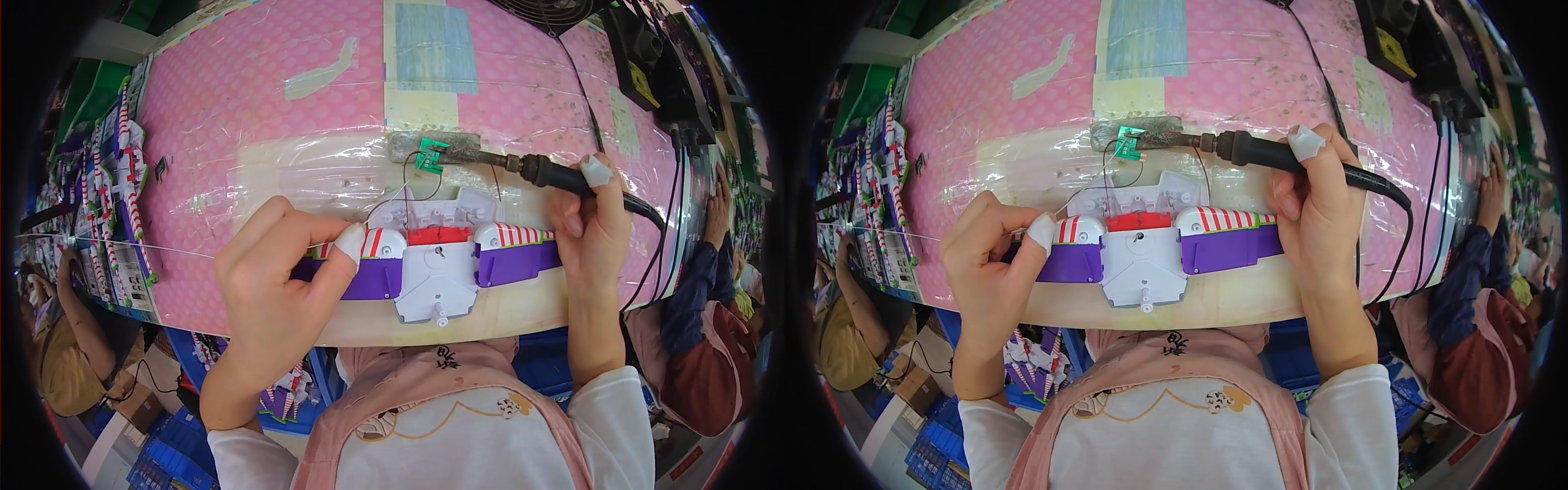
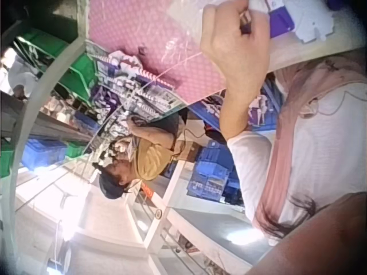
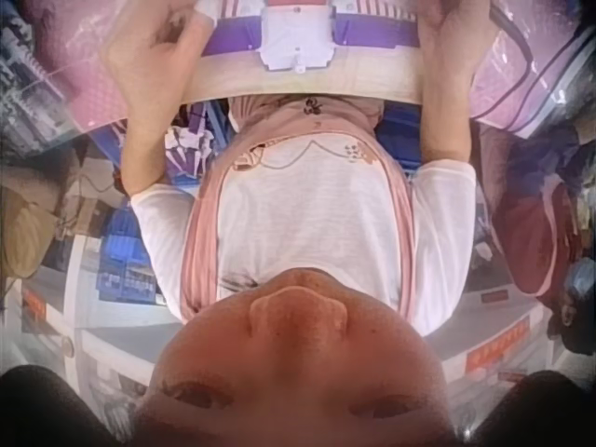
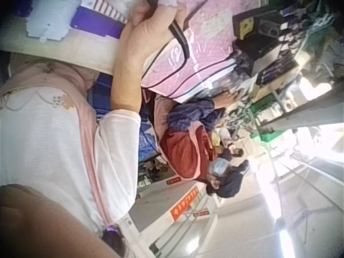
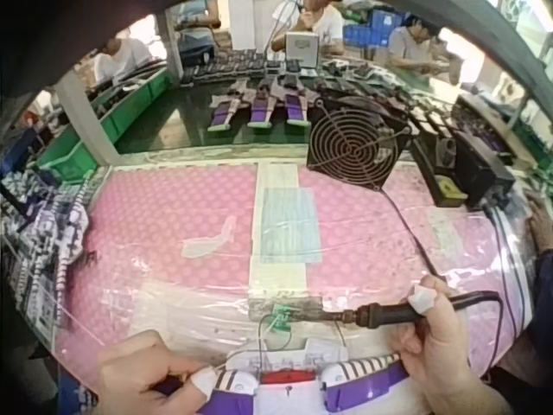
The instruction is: Soldering electrical wires and circuit boards onto plastic toy wings on an assembly line.
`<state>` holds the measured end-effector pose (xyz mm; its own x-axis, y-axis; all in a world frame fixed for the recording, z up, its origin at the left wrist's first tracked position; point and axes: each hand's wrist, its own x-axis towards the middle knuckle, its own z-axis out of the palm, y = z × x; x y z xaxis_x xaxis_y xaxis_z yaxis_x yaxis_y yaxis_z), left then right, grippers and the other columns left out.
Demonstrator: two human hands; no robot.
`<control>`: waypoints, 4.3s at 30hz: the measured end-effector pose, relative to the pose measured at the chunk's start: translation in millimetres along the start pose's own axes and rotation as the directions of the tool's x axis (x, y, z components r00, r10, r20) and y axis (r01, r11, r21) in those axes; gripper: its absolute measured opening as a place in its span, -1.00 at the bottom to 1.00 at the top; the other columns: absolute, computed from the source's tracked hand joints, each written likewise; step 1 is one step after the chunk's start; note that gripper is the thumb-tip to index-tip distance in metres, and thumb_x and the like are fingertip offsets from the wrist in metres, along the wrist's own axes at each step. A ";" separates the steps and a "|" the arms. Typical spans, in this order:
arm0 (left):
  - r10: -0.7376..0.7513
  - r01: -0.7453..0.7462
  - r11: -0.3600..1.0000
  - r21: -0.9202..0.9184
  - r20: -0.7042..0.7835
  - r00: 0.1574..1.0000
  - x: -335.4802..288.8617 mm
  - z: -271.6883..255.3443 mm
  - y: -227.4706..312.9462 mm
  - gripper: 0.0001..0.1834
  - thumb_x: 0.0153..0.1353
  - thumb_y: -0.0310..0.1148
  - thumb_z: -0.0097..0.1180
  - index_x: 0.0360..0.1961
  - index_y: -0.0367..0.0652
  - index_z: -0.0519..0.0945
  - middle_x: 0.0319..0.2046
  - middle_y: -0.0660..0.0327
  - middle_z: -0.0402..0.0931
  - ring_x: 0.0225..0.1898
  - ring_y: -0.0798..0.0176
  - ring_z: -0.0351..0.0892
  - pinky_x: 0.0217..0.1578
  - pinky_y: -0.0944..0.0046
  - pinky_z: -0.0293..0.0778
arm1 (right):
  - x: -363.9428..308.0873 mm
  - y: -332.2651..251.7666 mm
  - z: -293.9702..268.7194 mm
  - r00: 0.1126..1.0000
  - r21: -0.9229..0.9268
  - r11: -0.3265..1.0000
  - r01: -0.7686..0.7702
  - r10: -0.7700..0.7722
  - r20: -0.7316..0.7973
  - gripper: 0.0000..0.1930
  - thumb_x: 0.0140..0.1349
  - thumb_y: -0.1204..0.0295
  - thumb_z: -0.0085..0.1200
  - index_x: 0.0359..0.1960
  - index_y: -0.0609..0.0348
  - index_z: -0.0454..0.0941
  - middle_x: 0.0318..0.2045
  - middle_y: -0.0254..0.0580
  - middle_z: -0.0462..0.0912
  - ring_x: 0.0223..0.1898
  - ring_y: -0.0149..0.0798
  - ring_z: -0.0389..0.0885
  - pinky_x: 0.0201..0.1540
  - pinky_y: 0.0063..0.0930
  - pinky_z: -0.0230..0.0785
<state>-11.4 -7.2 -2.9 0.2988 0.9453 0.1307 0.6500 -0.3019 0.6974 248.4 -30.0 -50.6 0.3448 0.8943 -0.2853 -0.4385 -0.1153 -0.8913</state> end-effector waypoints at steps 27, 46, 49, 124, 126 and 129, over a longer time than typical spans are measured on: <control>-0.163 0.170 0.984 -0.055 0.113 0.980 13.7 -23.3 7.5 -0.91 0.01 -0.54 0.09 -0.44 -0.29 0.46 -0.68 0.13 0.37 -0.71 0.28 0.36 -0.69 0.32 0.19 | 30.0 -85.1 -68.1 0.875 -0.079 0.874 0.479 -0.483 -0.044 -0.81 0.23 0.32 -0.11 -0.34 0.19 0.43 -0.66 -0.30 0.40 -0.77 -0.53 0.20 -0.74 -0.69 0.04; -0.381 0.458 0.308 -0.834 0.333 0.862 -89.4 -99.7 -57.0 -0.58 0.33 -0.01 -0.34 -0.43 -0.15 0.31 -0.82 0.43 -0.04 -0.87 0.50 -0.11 -0.83 0.40 -0.14 | -14.9 -48.4 48.2 0.617 -0.575 0.724 -0.382 0.663 0.424 -0.58 0.15 0.16 0.07 -0.13 0.28 0.45 -0.56 -0.31 0.51 -0.59 -0.46 0.44 -0.52 -0.62 0.29; -0.687 0.390 0.494 -0.777 -0.074 0.723 -99.5 -122.3 -100.7 -0.61 0.34 -0.08 -0.31 -0.18 -0.17 0.41 -0.69 0.44 0.06 -0.78 0.60 -0.07 -0.77 0.51 -0.11 | 75.1 -8.5 164.0 0.639 -0.429 0.899 -0.091 0.383 0.667 -0.65 0.22 0.24 -0.03 -0.11 0.27 0.39 -0.40 -0.29 0.49 -0.56 -0.54 0.38 -0.57 -0.67 0.24; -0.170 0.141 0.802 -0.580 0.004 0.985 -13.8 18.0 13.7 -0.86 0.04 -0.61 0.13 -0.33 -0.32 0.49 -0.57 0.36 0.43 -0.62 0.65 0.30 -0.62 0.62 0.17 | -60.6 -3.2 56.0 0.881 -0.355 0.904 0.237 -0.045 0.472 -0.88 0.08 0.57 0.11 -0.32 0.32 0.56 -0.51 -0.20 0.59 -0.56 -0.55 0.51 -0.54 -0.70 0.34; -0.121 0.079 0.836 -0.543 -0.043 0.992 -17.4 18.5 11.4 -0.85 0.02 -0.61 0.14 -0.33 -0.32 0.49 -0.57 0.36 0.43 -0.62 0.66 0.29 -0.64 0.63 0.15 | -64.4 0.5 58.2 0.899 -0.409 0.880 0.244 -0.047 0.436 -0.89 0.07 0.56 0.12 -0.35 0.32 0.57 -0.55 -0.25 0.58 -0.59 -0.57 0.49 -0.57 -0.69 0.31; -0.232 0.189 0.755 -0.628 0.014 0.973 -22.9 17.6 18.7 -0.85 0.01 -0.63 0.12 -0.34 -0.31 0.49 -0.58 0.36 0.42 -0.62 0.68 0.28 -0.66 0.63 0.13 | -65.2 2.8 61.5 0.884 -0.488 0.807 0.332 -0.085 0.460 -0.89 0.06 0.55 0.13 -0.37 0.32 0.57 -0.61 -0.29 0.56 -0.63 -0.58 0.46 -0.61 -0.69 0.28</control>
<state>6.3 -36.7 -5.3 0.1502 0.9877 -0.0444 0.1082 0.0283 0.9937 173.6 -62.1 -12.8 -0.0401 0.9991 -0.0141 0.1658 -0.0073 -0.9861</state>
